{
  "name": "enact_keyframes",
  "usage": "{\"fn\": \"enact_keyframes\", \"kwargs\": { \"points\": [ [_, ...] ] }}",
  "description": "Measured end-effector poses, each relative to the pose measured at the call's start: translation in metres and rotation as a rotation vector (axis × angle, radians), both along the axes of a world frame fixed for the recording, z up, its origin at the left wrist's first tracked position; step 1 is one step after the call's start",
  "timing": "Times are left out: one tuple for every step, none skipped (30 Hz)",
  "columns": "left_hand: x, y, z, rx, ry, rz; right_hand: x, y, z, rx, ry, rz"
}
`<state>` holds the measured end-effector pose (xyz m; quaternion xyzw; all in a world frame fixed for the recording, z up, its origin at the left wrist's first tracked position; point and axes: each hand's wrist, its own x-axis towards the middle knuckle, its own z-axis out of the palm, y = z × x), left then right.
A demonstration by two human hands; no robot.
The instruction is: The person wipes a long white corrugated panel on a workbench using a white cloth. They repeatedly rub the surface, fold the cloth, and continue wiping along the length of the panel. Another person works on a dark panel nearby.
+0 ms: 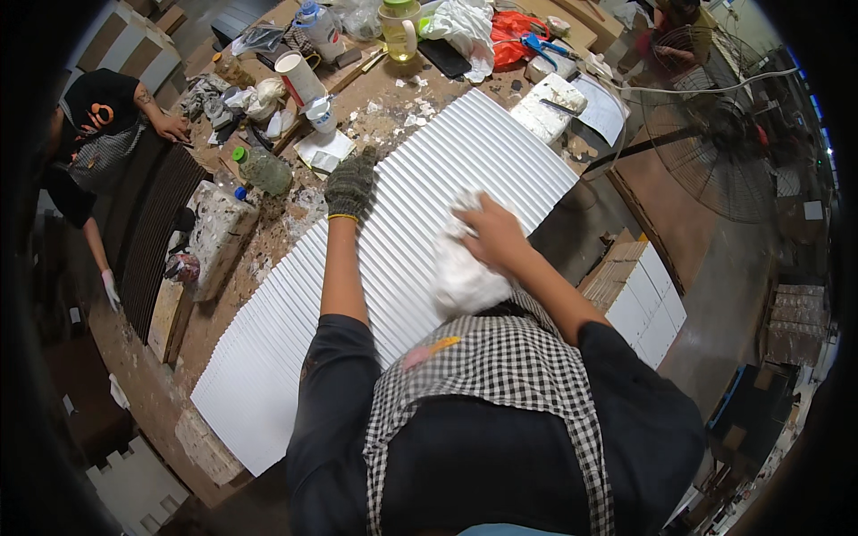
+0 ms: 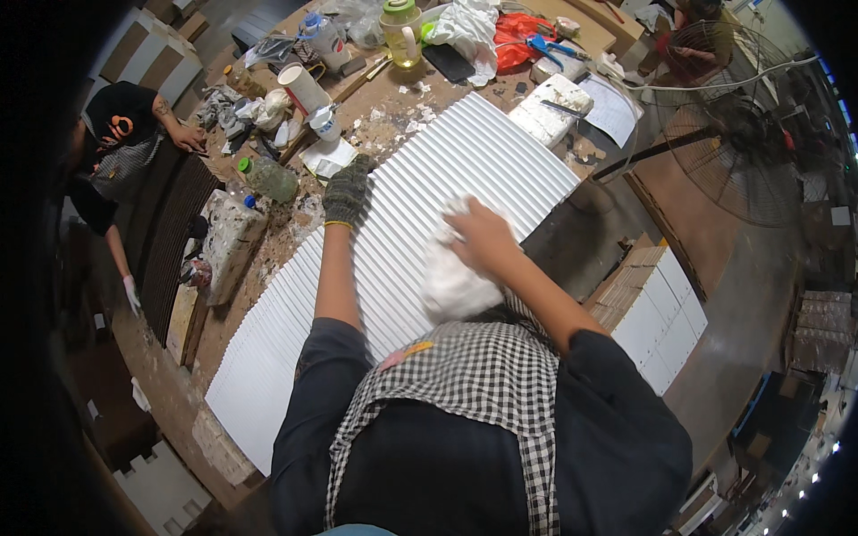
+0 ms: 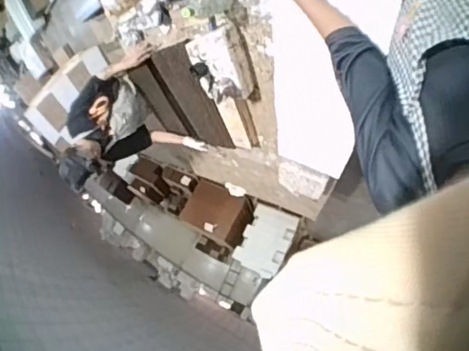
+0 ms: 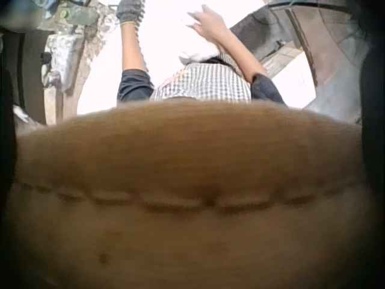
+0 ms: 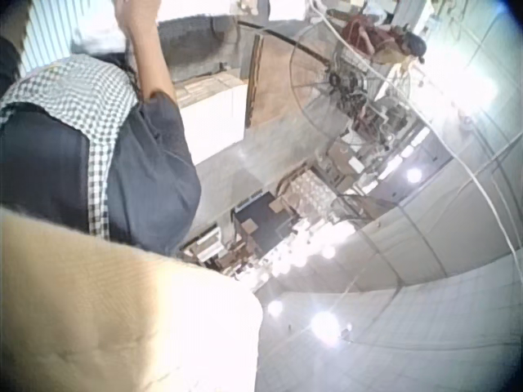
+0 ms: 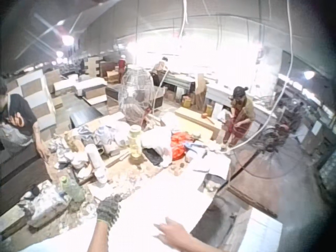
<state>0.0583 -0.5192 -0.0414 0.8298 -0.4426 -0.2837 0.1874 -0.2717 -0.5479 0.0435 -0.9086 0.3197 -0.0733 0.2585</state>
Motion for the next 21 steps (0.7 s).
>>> {"fn": "enact_keyframes", "kwargs": {
  "points": [
    [-0.006,0.002,0.009,-0.039,-0.138,-0.037,-0.026,0.002,0.024,0.175,0.128,-0.027],
    [-0.020,0.002,0.017,-0.080,-0.272,-0.079,-0.055,-0.003,0.029,0.236,0.207,-0.030],
    [-0.032,0.004,0.025,-0.111,-0.418,-0.119,-0.082,-0.014,0.033,0.383,0.206,-0.017],
    [-0.039,-0.002,0.034,-0.151,-0.560,-0.158,-0.116,-0.034,0.012,0.534,0.062,0.021],
    [-0.038,-0.010,-0.023,-0.277,-0.860,-0.168,-0.141,-0.049,0.012,0.556,0.053,0.039],
    [-0.079,-0.033,0.010,-0.244,-0.519,-0.282,-0.175,-0.060,0.007,0.483,0.109,-0.087],
    [-0.104,-0.032,-0.013,-0.637,-0.327,-0.302,-0.186,-0.069,0.019,0.421,0.212,-0.154],
    [-0.147,-0.049,0.019,-0.614,-0.357,-0.490,-0.202,-0.079,0.016,0.241,0.484,-0.211],
    [-0.182,-0.062,0.019,-0.680,-0.423,-0.579,-0.218,-0.092,0.004,0.237,0.577,-0.225],
    [-0.218,-0.076,0.036,-0.652,-0.485,-0.703,-0.231,-0.101,-0.012,0.225,0.670,-0.249],
    [-0.245,-0.092,0.040,-0.637,-0.504,-0.809,-0.230,-0.104,-0.025,0.247,0.653,-0.307],
    [-0.271,-0.107,0.042,-0.545,-0.511,-0.864,-0.227,-0.106,-0.029,0.208,0.617,-0.319],
    [-0.289,-0.126,0.049,-0.850,-0.664,-0.836,-0.226,-0.108,-0.032,0.170,0.584,-0.340],
    [-0.301,-0.139,0.054,-0.852,-0.685,-0.869,-0.218,-0.105,-0.036,0.088,0.526,-0.301],
    [-0.304,-0.144,0.055,-0.752,-0.648,-0.919,-0.217,-0.107,-0.040,0.157,0.406,-0.195],
    [-0.311,-0.158,0.059,-0.645,-0.593,-0.976,-0.224,-0.112,-0.060,0.250,0.314,-0.167],
    [-0.312,-0.164,0.062,-0.534,-0.532,-1.020,-0.231,-0.112,-0.070,0.348,0.286,-0.178],
    [-0.312,-0.173,0.071,-0.440,-0.473,-1.042,-0.249,-0.128,-0.101,0.350,0.450,-0.063],
    [-0.309,-0.176,0.075,-0.329,-0.425,-1.047,-0.243,-0.128,-0.092,0.374,0.537,-0.099],
    [-0.308,-0.176,0.083,-0.223,-0.381,-1.048,-0.252,-0.133,-0.104,0.296,0.553,-0.058],
    [-0.304,-0.173,0.086,-0.146,-0.363,-1.031,-0.241,-0.139,-0.090,0.322,0.604,-0.075]
  ]
}}
